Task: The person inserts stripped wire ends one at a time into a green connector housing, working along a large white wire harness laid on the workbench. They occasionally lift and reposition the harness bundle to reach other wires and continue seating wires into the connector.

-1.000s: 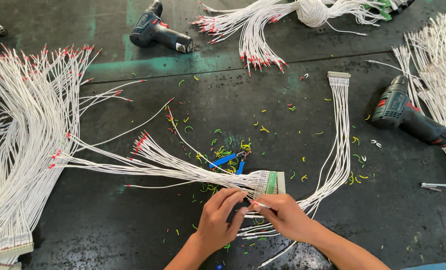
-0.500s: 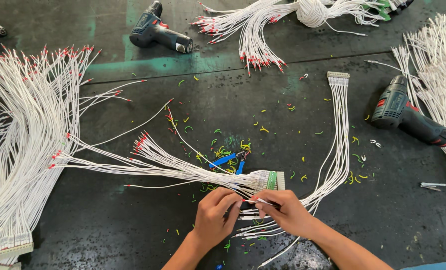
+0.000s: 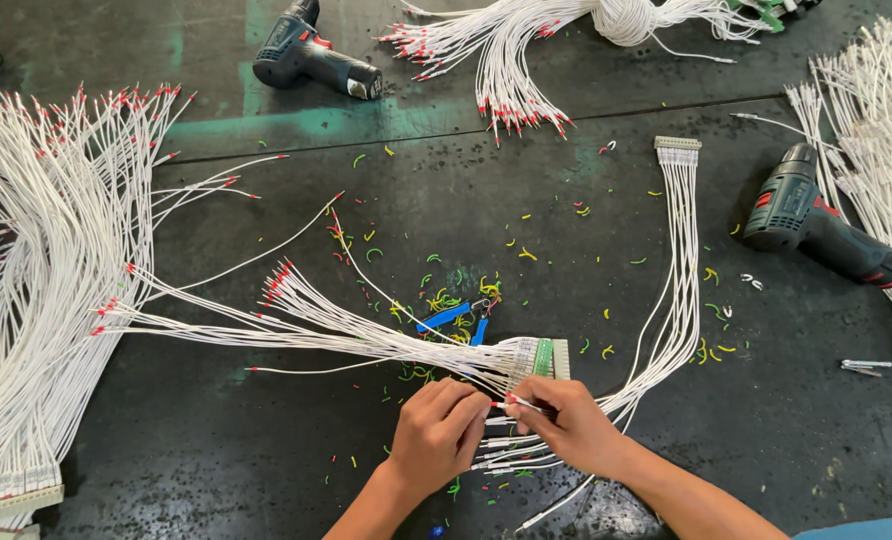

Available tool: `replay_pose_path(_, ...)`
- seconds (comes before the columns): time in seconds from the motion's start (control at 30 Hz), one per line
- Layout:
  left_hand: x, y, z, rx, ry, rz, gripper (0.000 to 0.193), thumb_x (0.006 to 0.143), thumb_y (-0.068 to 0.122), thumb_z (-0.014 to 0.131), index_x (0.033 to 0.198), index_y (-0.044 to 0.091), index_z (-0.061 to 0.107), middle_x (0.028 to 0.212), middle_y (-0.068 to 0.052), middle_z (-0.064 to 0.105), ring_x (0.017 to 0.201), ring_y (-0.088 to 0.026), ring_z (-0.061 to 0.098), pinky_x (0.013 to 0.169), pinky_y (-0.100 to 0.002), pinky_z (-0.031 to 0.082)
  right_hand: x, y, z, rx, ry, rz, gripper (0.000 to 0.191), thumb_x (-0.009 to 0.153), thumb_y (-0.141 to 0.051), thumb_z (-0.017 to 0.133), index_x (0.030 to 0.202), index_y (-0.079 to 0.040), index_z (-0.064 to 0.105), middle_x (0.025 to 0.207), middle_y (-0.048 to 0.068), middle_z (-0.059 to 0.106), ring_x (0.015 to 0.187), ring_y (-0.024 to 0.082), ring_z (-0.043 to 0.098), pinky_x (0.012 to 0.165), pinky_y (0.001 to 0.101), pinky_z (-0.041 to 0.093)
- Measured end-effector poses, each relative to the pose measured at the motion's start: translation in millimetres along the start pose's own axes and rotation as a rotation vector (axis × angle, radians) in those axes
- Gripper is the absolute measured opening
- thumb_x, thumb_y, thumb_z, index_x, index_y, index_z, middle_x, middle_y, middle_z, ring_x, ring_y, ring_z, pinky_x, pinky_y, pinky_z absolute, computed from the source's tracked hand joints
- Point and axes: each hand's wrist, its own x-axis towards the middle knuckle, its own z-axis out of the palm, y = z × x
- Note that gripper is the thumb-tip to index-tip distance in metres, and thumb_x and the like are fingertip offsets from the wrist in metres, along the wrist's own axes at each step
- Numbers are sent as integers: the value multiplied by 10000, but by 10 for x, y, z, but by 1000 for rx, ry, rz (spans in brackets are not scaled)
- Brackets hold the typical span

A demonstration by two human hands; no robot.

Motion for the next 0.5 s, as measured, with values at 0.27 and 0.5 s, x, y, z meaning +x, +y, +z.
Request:
replay_pose_path(0.27, -8, 1, -20, 3, -55, 31, 183, 793, 3, 732, 960, 20, 659, 898, -77, 667, 774, -264, 634, 670, -390, 477, -1, 77, 80, 3, 40, 29, 102, 945, -122, 702, 915, -27, 728, 605, 1, 658, 502, 34, 440, 450, 268, 347)
replay_pose_path(0.5, 53, 21, -21, -27, -71, 7, 190, 806, 5, 721, 989, 10, 668, 942, -91, 685, 803, -275, 658, 699, -395, 504, 38, -7, 7, -92, 12, -147, 132, 977, -116, 658, 941, -15, 734, 661, 44, 620, 543, 119, 504, 494, 305, 403)
